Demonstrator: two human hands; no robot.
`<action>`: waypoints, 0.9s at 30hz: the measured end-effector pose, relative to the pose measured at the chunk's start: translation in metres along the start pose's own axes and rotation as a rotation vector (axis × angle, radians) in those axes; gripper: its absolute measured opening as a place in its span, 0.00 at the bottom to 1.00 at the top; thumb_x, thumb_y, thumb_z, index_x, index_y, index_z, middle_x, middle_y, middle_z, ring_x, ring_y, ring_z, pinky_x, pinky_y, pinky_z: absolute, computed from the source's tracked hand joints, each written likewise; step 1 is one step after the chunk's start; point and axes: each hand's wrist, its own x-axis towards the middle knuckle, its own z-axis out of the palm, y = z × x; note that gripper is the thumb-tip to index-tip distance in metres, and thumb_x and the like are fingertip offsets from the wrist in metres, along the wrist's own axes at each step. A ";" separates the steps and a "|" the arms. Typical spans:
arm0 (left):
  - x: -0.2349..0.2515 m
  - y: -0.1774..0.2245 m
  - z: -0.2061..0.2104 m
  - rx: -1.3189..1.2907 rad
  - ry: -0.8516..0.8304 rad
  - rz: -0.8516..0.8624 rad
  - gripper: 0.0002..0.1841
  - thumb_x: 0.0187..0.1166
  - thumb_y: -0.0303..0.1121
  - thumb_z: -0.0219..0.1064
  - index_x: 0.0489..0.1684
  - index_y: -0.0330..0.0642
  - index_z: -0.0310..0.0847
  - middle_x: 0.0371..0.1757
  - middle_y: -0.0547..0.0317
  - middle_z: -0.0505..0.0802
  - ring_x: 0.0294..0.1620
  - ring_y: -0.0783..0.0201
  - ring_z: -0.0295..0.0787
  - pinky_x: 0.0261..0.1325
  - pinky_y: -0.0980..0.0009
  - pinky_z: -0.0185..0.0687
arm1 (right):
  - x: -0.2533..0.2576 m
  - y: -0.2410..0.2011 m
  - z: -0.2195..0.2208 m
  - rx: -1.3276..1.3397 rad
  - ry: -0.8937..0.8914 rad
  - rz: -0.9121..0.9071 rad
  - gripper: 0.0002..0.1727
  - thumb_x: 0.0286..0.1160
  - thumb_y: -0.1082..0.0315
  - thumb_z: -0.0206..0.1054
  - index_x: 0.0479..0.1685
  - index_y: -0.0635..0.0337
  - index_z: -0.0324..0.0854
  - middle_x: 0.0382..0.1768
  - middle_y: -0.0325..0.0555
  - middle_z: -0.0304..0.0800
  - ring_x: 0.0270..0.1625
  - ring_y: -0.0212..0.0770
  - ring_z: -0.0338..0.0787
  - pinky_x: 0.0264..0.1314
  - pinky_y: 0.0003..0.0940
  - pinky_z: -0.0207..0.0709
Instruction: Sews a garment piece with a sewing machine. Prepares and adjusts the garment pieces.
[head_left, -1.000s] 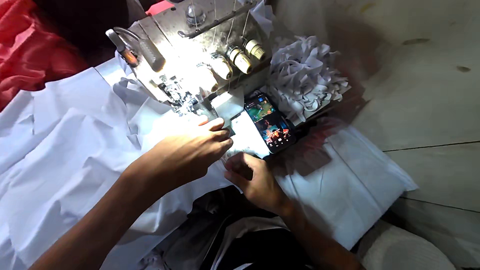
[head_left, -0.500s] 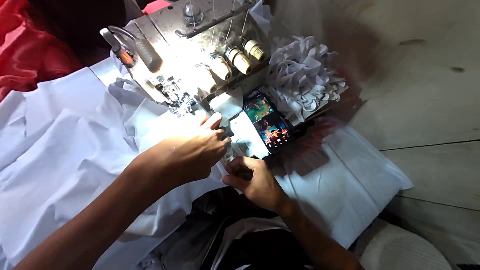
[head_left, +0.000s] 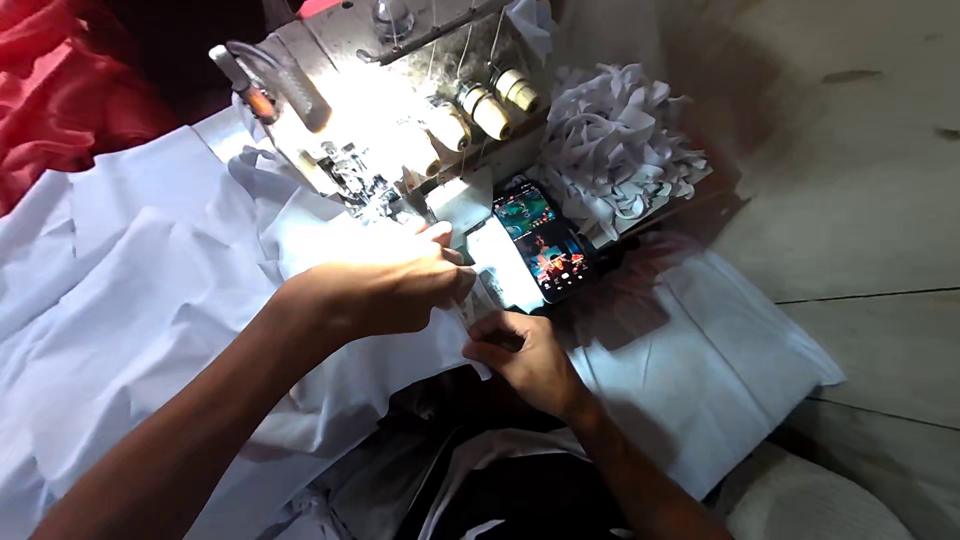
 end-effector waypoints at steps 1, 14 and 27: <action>0.000 -0.001 0.002 0.003 0.009 0.008 0.07 0.69 0.29 0.70 0.32 0.57 0.90 0.32 0.71 0.90 0.49 0.59 0.85 0.55 0.56 0.74 | -0.001 0.001 -0.001 -0.001 -0.003 -0.007 0.08 0.72 0.66 0.77 0.40 0.62 0.90 0.33 0.37 0.93 0.35 0.23 0.90 0.40 0.18 0.86; 0.001 -0.001 -0.006 -0.085 -0.023 0.027 0.06 0.78 0.36 0.67 0.34 0.57 0.91 0.39 0.66 0.91 0.53 0.59 0.84 0.61 0.55 0.70 | -0.004 0.001 -0.003 -0.014 -0.009 -0.026 0.07 0.73 0.66 0.75 0.39 0.61 0.87 0.33 0.36 0.91 0.33 0.23 0.89 0.37 0.17 0.85; 0.003 0.004 0.006 -0.052 0.064 0.074 0.08 0.80 0.37 0.67 0.30 0.53 0.89 0.30 0.68 0.89 0.44 0.62 0.85 0.54 0.56 0.71 | -0.003 0.002 -0.002 -0.065 0.020 0.000 0.14 0.68 0.65 0.79 0.47 0.61 0.83 0.34 0.36 0.92 0.34 0.26 0.90 0.38 0.20 0.86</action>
